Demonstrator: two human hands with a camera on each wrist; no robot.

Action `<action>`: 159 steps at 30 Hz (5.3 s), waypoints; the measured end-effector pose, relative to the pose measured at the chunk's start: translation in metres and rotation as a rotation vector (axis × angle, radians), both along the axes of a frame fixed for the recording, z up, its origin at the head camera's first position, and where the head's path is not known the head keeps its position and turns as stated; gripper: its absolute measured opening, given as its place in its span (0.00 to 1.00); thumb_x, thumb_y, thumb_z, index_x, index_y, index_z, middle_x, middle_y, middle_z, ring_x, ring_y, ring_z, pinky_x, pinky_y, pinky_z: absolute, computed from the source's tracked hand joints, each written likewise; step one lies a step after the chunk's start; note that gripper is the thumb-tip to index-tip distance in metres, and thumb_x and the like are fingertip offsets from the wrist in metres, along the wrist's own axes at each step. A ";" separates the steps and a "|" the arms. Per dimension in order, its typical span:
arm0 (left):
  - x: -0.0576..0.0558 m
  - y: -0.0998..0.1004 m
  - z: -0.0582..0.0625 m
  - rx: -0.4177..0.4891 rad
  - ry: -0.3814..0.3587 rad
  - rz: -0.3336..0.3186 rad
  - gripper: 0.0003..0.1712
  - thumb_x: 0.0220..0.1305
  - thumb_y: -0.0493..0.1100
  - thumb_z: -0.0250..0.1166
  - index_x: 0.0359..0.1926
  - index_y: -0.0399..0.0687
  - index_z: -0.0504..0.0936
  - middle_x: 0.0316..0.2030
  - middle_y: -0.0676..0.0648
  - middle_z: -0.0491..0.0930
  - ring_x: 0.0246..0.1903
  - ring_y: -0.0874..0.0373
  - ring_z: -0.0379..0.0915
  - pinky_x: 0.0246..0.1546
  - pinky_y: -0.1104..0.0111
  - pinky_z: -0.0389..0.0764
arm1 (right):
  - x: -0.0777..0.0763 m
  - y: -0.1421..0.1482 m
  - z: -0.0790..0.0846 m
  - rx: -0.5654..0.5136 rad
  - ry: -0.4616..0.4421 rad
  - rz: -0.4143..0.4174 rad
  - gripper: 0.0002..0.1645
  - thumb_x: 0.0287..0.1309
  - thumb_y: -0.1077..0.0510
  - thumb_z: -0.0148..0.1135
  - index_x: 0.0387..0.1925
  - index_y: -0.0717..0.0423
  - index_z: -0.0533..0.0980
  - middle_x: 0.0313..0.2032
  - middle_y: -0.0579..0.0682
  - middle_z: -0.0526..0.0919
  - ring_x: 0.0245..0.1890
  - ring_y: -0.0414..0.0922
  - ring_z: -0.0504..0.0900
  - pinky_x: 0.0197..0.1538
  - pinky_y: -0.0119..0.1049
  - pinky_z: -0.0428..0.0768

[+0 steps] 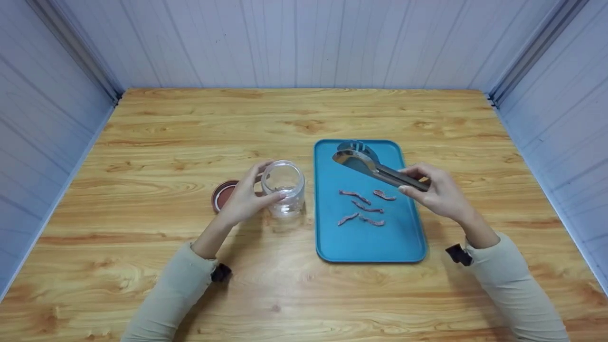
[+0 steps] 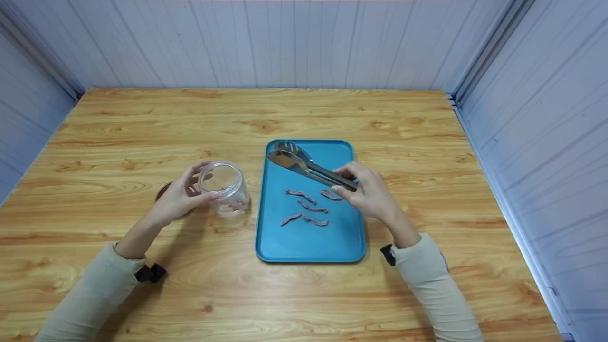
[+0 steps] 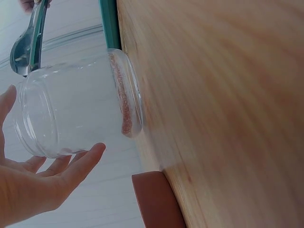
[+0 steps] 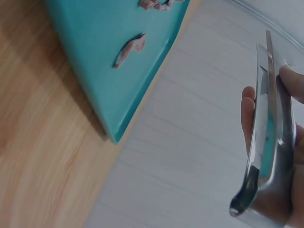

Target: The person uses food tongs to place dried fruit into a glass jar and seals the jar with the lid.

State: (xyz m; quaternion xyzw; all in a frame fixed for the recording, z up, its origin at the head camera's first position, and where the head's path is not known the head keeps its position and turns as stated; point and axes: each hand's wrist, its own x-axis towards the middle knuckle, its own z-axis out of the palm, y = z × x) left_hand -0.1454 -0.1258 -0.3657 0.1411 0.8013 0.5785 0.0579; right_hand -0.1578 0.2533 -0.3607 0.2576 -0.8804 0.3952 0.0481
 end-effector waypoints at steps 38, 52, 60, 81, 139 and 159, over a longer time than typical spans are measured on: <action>0.000 0.001 -0.001 0.009 0.001 0.000 0.40 0.49 0.36 0.67 0.61 0.35 0.56 0.55 0.36 0.61 0.55 0.44 0.59 0.46 0.61 0.72 | 0.011 0.099 -0.036 0.126 -0.062 0.030 0.24 0.45 0.66 0.66 0.47 0.64 0.73 0.34 0.52 0.74 0.31 0.42 0.74 0.30 0.26 0.74; 0.000 0.000 -0.002 0.008 0.017 0.004 0.40 0.49 0.36 0.68 0.61 0.34 0.57 0.55 0.35 0.61 0.54 0.43 0.60 0.45 0.59 0.72 | 0.017 0.108 -0.041 0.188 -0.114 0.007 0.24 0.44 0.64 0.67 0.47 0.64 0.73 0.31 0.53 0.76 0.29 0.42 0.73 0.29 0.31 0.74; 0.000 0.000 -0.001 0.007 0.004 0.006 0.40 0.49 0.37 0.68 0.61 0.36 0.57 0.55 0.36 0.61 0.54 0.44 0.59 0.46 0.59 0.71 | 0.023 0.089 -0.027 0.216 -0.058 -0.003 0.20 0.43 0.68 0.66 0.42 0.67 0.74 0.30 0.52 0.77 0.28 0.46 0.73 0.28 0.36 0.72; 0.000 0.000 -0.001 0.002 0.004 0.004 0.40 0.49 0.37 0.67 0.61 0.36 0.57 0.56 0.36 0.60 0.55 0.42 0.58 0.46 0.58 0.71 | 0.014 0.094 -0.046 0.226 -0.148 -0.002 0.10 0.49 0.62 0.64 0.36 0.58 0.75 0.26 0.44 0.76 0.26 0.40 0.72 0.27 0.30 0.70; 0.001 0.001 0.000 0.000 0.009 0.011 0.40 0.49 0.36 0.67 0.61 0.35 0.57 0.55 0.36 0.61 0.55 0.43 0.58 0.46 0.59 0.71 | -0.008 0.034 -0.005 0.105 -0.085 0.141 0.08 0.53 0.62 0.60 0.37 0.56 0.75 0.29 0.44 0.75 0.26 0.41 0.71 0.19 0.31 0.69; 0.001 0.001 0.001 -0.026 0.001 0.011 0.40 0.50 0.38 0.67 0.62 0.37 0.57 0.56 0.35 0.60 0.56 0.43 0.57 0.46 0.59 0.71 | -0.020 -0.003 0.017 0.061 0.011 0.253 0.10 0.51 0.65 0.60 0.39 0.57 0.75 0.30 0.43 0.75 0.26 0.41 0.73 0.25 0.30 0.74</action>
